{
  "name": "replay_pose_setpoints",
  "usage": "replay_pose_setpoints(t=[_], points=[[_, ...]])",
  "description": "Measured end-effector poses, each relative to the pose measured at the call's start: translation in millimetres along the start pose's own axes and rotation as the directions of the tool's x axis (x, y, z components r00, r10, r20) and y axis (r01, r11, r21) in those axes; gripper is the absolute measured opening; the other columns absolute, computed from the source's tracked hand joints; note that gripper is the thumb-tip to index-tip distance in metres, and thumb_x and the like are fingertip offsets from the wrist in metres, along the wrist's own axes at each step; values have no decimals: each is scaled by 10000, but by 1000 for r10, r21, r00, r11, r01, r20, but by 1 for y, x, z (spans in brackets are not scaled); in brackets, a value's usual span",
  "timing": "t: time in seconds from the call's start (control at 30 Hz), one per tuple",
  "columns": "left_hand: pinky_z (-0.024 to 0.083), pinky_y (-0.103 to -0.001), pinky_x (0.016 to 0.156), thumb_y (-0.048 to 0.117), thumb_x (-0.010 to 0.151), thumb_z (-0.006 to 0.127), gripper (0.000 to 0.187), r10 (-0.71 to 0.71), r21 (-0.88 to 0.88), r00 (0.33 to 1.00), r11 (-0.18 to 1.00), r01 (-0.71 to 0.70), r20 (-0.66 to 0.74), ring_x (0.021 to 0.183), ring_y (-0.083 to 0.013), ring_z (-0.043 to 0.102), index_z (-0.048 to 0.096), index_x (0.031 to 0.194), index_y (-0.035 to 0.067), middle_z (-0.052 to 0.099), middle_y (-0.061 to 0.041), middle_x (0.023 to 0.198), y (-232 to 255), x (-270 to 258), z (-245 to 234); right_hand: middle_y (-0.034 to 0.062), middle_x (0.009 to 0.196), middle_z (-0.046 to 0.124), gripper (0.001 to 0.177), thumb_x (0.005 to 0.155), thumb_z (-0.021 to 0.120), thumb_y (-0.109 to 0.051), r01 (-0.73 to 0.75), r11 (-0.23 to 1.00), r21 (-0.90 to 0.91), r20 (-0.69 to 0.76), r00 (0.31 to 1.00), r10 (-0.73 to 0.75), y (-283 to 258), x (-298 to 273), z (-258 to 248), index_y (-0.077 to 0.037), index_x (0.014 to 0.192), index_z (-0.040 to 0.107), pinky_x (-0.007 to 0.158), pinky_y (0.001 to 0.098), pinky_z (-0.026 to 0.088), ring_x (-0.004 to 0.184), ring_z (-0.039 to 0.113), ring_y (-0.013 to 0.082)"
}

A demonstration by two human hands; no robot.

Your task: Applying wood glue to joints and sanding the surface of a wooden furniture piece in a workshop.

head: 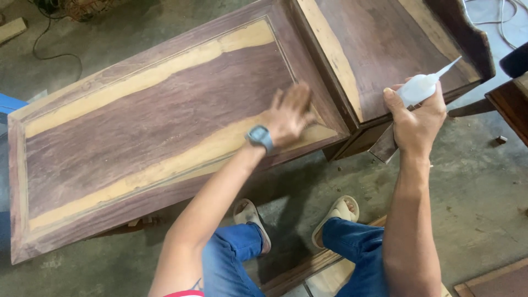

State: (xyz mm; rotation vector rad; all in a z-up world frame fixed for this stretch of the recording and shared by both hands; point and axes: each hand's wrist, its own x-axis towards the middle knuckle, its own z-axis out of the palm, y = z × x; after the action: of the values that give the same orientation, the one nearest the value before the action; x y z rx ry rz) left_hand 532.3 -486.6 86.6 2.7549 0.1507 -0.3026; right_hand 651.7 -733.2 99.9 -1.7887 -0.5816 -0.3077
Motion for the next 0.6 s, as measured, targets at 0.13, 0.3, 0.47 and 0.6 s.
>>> replay_pose_setpoints(t=[0.13, 0.3, 0.47, 0.6], points=[[-64, -577, 1282, 547, 1047, 99, 717, -114, 30, 972, 992, 123, -205, 1624, -248, 51, -63, 1605, 127, -41, -84, 1723, -68, 38, -3, 38, 1019, 736, 310, 977, 867, -92, -28, 1000, -12, -8, 1000, 28, -1, 1, 4, -73, 1155, 614, 857, 320, 526, 922, 666, 157], [260, -632, 1239, 158, 984, 552, 552, 383, 210, 871, 920, -330, -308, 1531, -319, 315, 447, 1524, 105, 409, -155, 1614, -53, 36, 18, 46, 1019, 744, 304, 992, 866, -115, -40, 999, -35, -18, 999, 39, -5, 0, 4, -73, 1140, 605, 853, 323, 520, 927, 680, 169], [336, -548, 1228, 240, 1040, 436, 487, 493, 75, 834, 868, -490, -247, 1487, -293, 444, 436, 1511, 112, 463, -125, 1580, -55, -6, 44, 53, 1027, 743, 300, 1000, 864, -113, 0, 999, -42, -12, 1000, 0, -2, -1, 4, -61, 1147, 608, 857, 338, 517, 931, 669, 176], [189, -709, 1289, 475, 1082, 419, 636, 399, 129, 752, 910, -393, -525, 1587, -340, 264, 306, 1611, 141, 303, -133, 1687, -69, -29, 46, 52, 1029, 741, 295, 999, 870, -128, 10, 999, -43, -15, 1000, -11, 0, 0, 3, -66, 1133, 615, 847, 332, 498, 923, 652, 170]])
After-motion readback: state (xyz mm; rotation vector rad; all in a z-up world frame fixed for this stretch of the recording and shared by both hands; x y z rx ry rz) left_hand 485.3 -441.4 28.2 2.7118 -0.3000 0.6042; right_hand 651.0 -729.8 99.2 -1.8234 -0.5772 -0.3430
